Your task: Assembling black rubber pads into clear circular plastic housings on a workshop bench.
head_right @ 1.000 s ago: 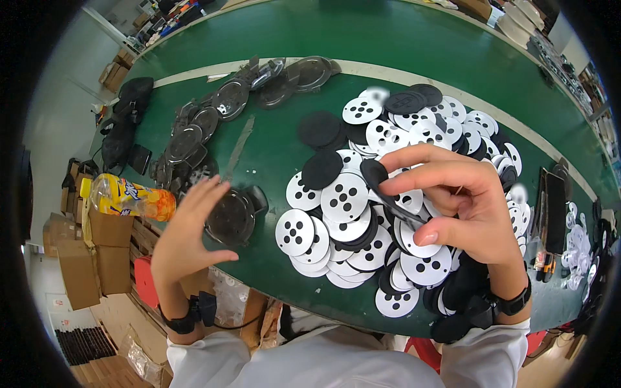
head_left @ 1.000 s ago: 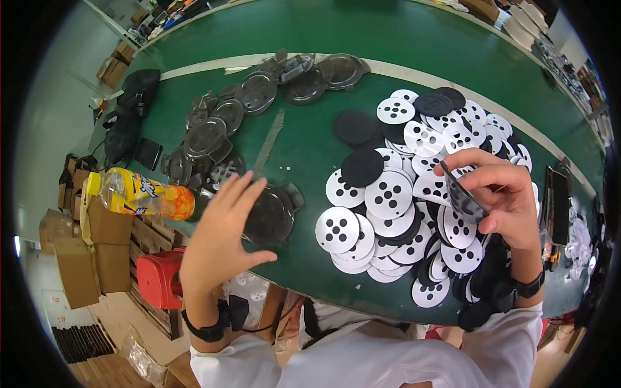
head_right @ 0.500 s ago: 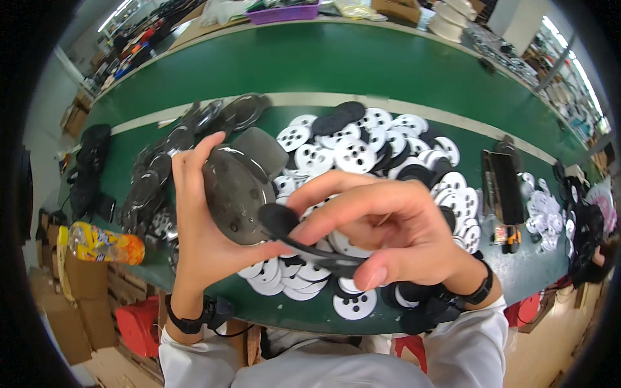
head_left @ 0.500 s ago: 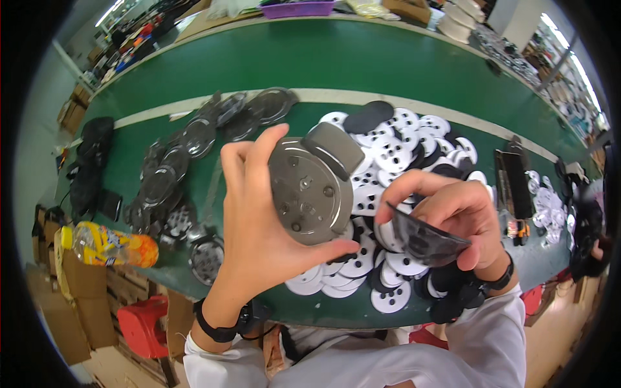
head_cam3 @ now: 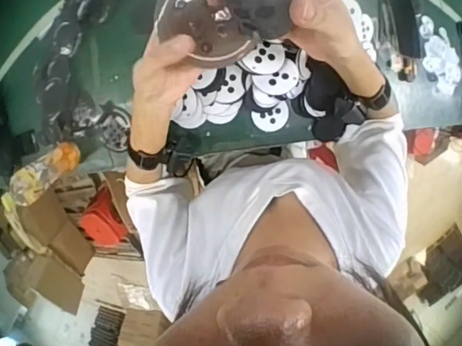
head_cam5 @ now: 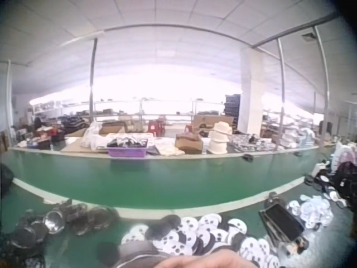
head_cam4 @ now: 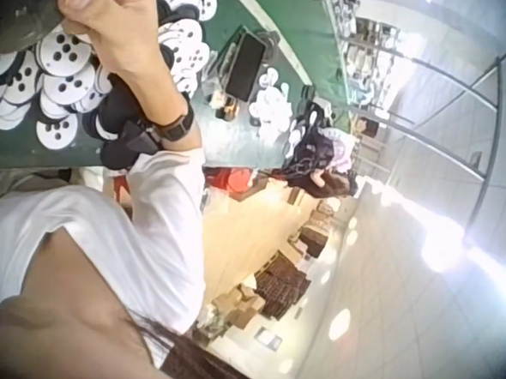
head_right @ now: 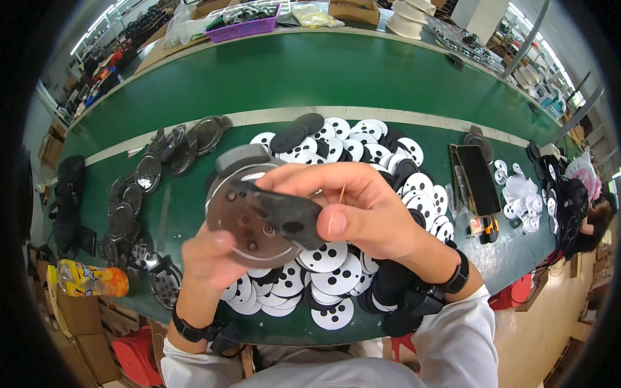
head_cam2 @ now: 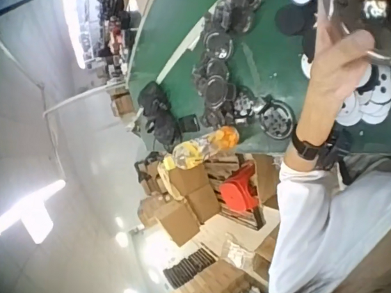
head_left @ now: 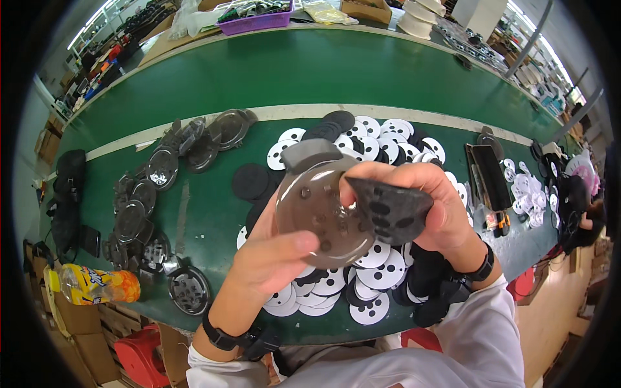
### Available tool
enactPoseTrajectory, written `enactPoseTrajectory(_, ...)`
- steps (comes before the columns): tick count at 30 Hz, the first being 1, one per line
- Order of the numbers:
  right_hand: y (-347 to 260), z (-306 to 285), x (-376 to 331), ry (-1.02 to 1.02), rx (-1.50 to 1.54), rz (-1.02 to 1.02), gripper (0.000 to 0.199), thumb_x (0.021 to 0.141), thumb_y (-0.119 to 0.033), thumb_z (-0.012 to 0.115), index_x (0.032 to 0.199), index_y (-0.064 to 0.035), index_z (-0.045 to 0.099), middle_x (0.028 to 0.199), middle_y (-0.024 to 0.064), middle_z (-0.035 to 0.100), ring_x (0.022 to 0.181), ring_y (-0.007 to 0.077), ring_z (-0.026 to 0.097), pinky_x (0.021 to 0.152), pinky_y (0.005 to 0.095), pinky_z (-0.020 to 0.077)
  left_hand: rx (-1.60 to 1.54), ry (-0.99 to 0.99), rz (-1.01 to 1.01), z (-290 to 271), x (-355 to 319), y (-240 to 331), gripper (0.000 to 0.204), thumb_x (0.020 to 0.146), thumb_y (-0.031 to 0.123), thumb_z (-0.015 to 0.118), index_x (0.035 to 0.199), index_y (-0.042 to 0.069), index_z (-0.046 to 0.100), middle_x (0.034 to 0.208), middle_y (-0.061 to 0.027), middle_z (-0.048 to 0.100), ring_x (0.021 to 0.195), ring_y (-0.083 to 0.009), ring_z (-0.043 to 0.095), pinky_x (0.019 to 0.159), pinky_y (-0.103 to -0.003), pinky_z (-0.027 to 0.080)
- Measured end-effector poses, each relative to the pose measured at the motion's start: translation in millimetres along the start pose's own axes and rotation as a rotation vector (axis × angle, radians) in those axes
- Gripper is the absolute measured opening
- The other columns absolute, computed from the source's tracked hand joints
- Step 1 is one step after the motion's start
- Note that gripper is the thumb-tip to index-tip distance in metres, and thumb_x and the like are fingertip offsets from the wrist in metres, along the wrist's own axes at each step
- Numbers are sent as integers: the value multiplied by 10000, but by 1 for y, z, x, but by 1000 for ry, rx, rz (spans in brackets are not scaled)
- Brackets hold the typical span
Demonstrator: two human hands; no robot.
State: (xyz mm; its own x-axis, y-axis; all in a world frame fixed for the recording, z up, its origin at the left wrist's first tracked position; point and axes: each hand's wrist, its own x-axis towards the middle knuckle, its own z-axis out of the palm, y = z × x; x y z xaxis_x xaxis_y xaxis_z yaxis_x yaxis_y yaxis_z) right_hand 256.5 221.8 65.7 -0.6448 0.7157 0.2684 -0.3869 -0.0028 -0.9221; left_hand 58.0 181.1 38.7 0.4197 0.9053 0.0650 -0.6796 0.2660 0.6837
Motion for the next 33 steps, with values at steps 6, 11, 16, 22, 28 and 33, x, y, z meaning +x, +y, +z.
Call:
enactPoseTrajectory(6,12,-10,4,-169,80,-17,472,811,-369,672,1067,24,622,1168,199,541,1129,264,496,975,391,384,47,89,-64,9,-11,7,669,884,436,437,1348,-38,348,1274,-146,480,1206,-262,460,996,-412,382)
enactPoseTrajectory(11,2,-13,4,9,-5,-132,354,823,-191,677,1095,32,638,1174,131,542,849,112,528,764,238,413,79,28,162,9,-6,12,692,819,252,611,1369,-46,317,1292,-155,465,1213,-238,466,1005,-387,393)
enactPoseTrajectory(16,-26,-14,-2,132,-682,-164,471,792,-333,679,1057,54,640,1147,149,511,591,28,417,579,166,340,341,179,379,19,-7,6,834,737,-21,622,1430,-62,159,1389,-185,367,1252,-285,438,1021,-417,399)
enactPoseTrajectory(22,-24,-3,-4,174,-731,-110,509,797,-388,672,1037,60,647,1139,145,501,551,6,315,536,159,248,421,80,341,13,-9,2,645,841,-114,490,1415,-82,197,1359,-178,376,1257,-233,415,1041,-358,338)
enactPoseTrajectory(28,-10,-2,1,224,-534,-46,443,860,-332,629,1054,66,638,1084,159,538,921,170,480,766,261,393,578,46,374,14,-16,-3,544,864,-100,491,1372,-108,294,1355,-178,382,1246,-233,422,1019,-342,362)
enactPoseTrajectory(33,-9,-4,1,208,-760,-31,431,867,-324,624,1062,61,639,1070,148,536,915,167,503,747,239,396,561,136,371,17,-15,-7,561,864,-61,516,1376,-108,290,1362,-185,385,1248,-236,425,1025,-349,361)
